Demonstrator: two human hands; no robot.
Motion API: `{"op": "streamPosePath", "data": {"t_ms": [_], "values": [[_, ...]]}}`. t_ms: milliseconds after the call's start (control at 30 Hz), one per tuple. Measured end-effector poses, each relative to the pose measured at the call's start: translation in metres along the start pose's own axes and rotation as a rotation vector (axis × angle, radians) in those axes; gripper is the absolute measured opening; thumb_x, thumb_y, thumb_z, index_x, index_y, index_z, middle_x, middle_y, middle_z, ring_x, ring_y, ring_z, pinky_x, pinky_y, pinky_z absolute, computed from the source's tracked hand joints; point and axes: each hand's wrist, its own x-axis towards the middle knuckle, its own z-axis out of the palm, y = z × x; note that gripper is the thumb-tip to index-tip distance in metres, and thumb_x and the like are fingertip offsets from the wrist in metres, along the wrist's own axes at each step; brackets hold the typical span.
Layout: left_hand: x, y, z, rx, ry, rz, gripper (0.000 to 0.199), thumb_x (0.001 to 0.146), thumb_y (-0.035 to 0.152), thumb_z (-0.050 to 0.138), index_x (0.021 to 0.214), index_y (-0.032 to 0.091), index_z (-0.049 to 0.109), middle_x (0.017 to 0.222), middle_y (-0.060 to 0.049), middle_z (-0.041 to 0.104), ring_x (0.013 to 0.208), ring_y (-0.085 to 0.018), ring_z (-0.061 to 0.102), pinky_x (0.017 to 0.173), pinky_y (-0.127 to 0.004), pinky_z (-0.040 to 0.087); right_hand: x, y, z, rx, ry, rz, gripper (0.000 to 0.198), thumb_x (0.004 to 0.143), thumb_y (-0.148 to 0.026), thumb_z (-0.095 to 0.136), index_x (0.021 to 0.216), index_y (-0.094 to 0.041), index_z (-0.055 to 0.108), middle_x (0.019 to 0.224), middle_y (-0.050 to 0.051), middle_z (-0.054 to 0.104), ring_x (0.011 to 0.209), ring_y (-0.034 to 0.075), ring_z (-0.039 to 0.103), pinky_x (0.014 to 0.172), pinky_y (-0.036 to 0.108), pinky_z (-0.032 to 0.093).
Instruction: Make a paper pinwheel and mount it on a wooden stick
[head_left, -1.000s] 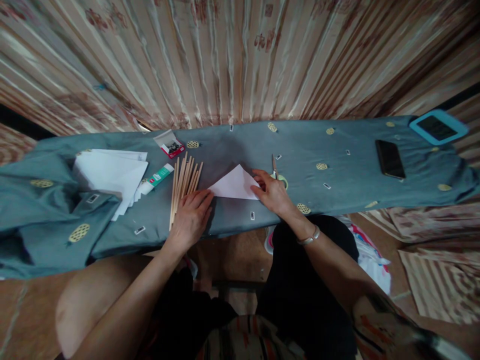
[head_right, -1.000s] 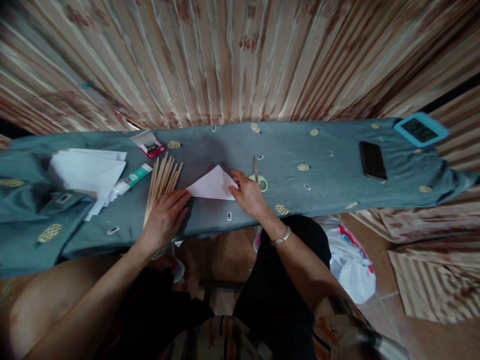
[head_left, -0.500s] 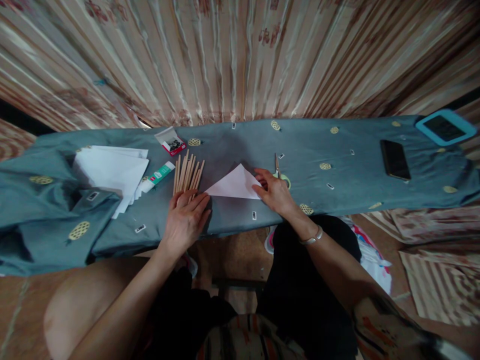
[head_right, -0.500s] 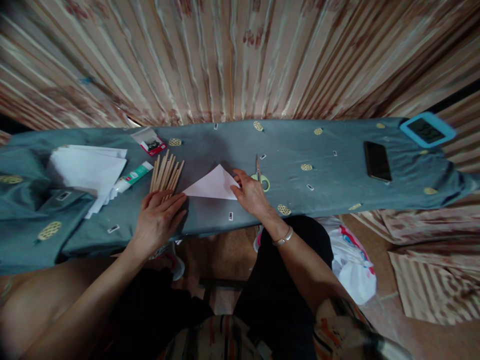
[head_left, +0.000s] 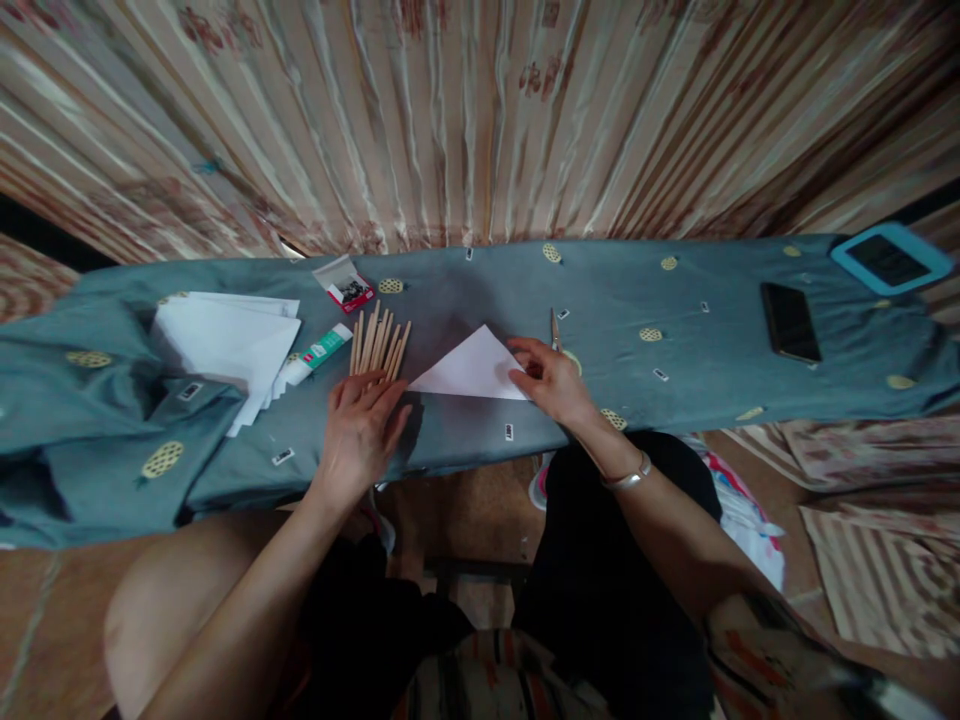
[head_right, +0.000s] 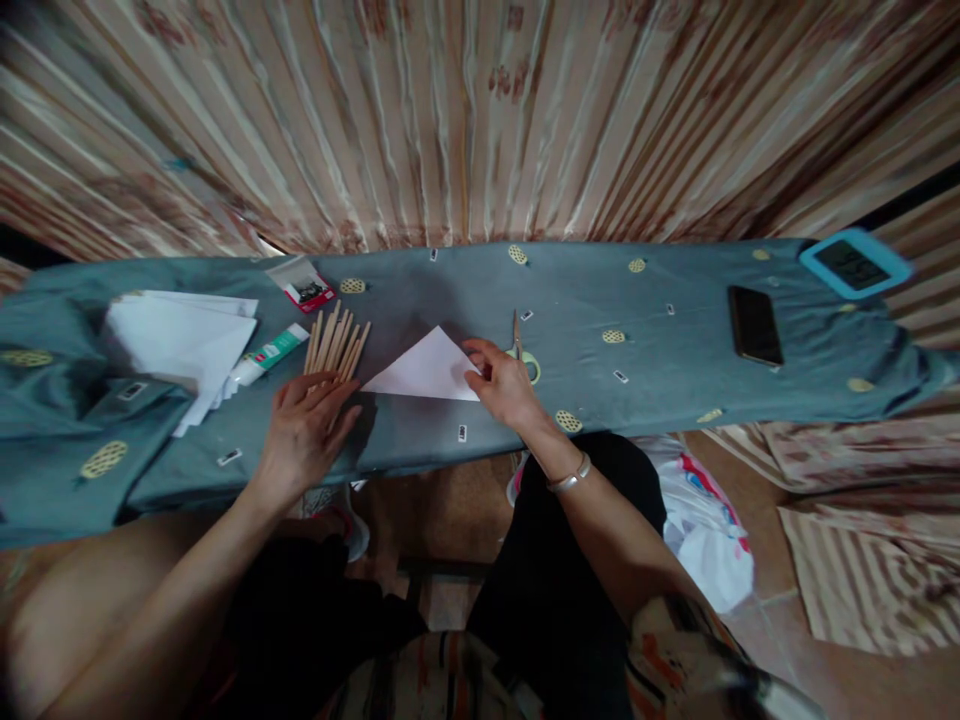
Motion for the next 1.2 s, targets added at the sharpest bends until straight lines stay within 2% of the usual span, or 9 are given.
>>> {"op": "streamPosePath", "data": {"t_ms": [167,267,400,500,600,767,900,1000,1200], "values": [[0.006,-0.008,0.004,-0.173,0.108,-0.113,0.046,0.098,0.046,0.044,0.135,0.02,0.053,0.132,-0.012,0.063,0.129,-0.029,0.053,0.109,-0.051,0.042,0.0,-0.008,-0.008,0.136,-0.019,-0.06,0.014,0.072,-0.018,0.063,0.081,-0.022,0.074,0.088,0.001,0.075,0.088,0.02,0.07,0.088,0.036,0.054],[0.011,-0.008,0.007,-0.294,0.062,-0.205,0.057,0.096,0.055,0.045,0.141,0.02,0.047,0.141,-0.014,0.057,0.132,-0.029,0.052,0.112,-0.05,0.041,-0.002,-0.015,-0.013,0.184,-0.025,-0.147,0.015,0.072,-0.016,0.062,0.078,-0.024,0.074,0.104,0.003,0.074,0.106,0.021,0.068,0.104,0.039,0.047],[0.02,0.0,0.011,-0.468,-0.001,-0.255,0.071,0.087,0.061,0.057,0.142,0.016,0.048,0.144,-0.016,0.055,0.133,-0.031,0.052,0.113,-0.05,0.039,-0.006,-0.022,-0.016,0.186,-0.027,-0.179,0.016,0.074,-0.015,0.063,0.08,-0.023,0.075,0.115,0.005,0.071,0.115,0.022,0.065,0.109,0.041,0.044],[0.028,0.009,0.011,-0.573,-0.09,-0.303,0.072,0.083,0.06,0.061,0.136,0.012,0.054,0.129,-0.017,0.066,0.117,-0.03,0.063,0.103,-0.045,0.048,-0.007,-0.023,-0.016,0.186,-0.02,-0.18,0.018,0.073,-0.012,0.064,0.08,-0.025,0.075,0.123,0.004,0.069,0.122,0.023,0.061,0.112,0.043,0.041],[0.035,0.017,0.01,-0.575,-0.145,-0.329,0.053,0.085,0.055,0.057,0.115,0.014,0.067,0.1,-0.011,0.074,0.089,-0.025,0.068,0.083,-0.037,0.054,-0.009,-0.025,-0.016,0.188,-0.014,-0.2,0.018,0.073,-0.011,0.066,0.08,-0.026,0.075,0.13,0.003,0.066,0.125,0.023,0.059,0.113,0.045,0.04],[0.045,0.022,0.01,-0.485,-0.076,-0.321,0.036,0.088,0.045,0.05,0.065,0.019,0.061,0.058,-0.001,0.056,0.061,-0.017,0.053,0.058,-0.027,0.043,-0.01,-0.023,-0.015,0.136,0.003,-0.254,0.018,0.076,-0.012,0.065,0.083,-0.025,0.076,0.138,0.004,0.061,0.129,0.023,0.056,0.113,0.043,0.041],[0.051,0.022,0.011,-0.446,-0.001,-0.383,0.03,0.087,0.039,0.05,0.069,0.019,0.061,0.059,-0.002,0.058,0.062,-0.018,0.055,0.06,-0.028,0.044,-0.008,-0.013,-0.017,-0.031,0.071,-0.269,0.021,0.084,-0.018,0.059,0.096,-0.025,0.075,0.135,0.006,0.063,0.127,0.023,0.058,0.11,0.043,0.043],[0.053,0.023,0.011,-0.483,0.024,-0.454,0.027,0.085,0.039,0.054,0.088,0.016,0.068,0.079,-0.006,0.071,0.075,-0.021,0.064,0.071,-0.029,0.051,-0.008,-0.005,-0.025,-0.302,0.153,-0.203,0.029,0.089,-0.021,0.055,0.112,-0.019,0.071,0.128,0.012,0.067,0.121,0.026,0.061,0.107,0.044,0.045],[0.052,0.024,0.01,-0.6,0.112,-0.532,0.048,0.075,0.042,0.07,0.114,0.015,0.066,0.101,-0.008,0.075,0.092,-0.025,0.069,0.085,-0.034,0.056,-0.011,0.0,-0.045,-0.804,0.152,0.024,0.038,0.09,-0.034,0.063,0.117,-0.008,0.067,0.102,0.018,0.075,0.093,0.032,0.068,0.082,0.041,0.052]]}}
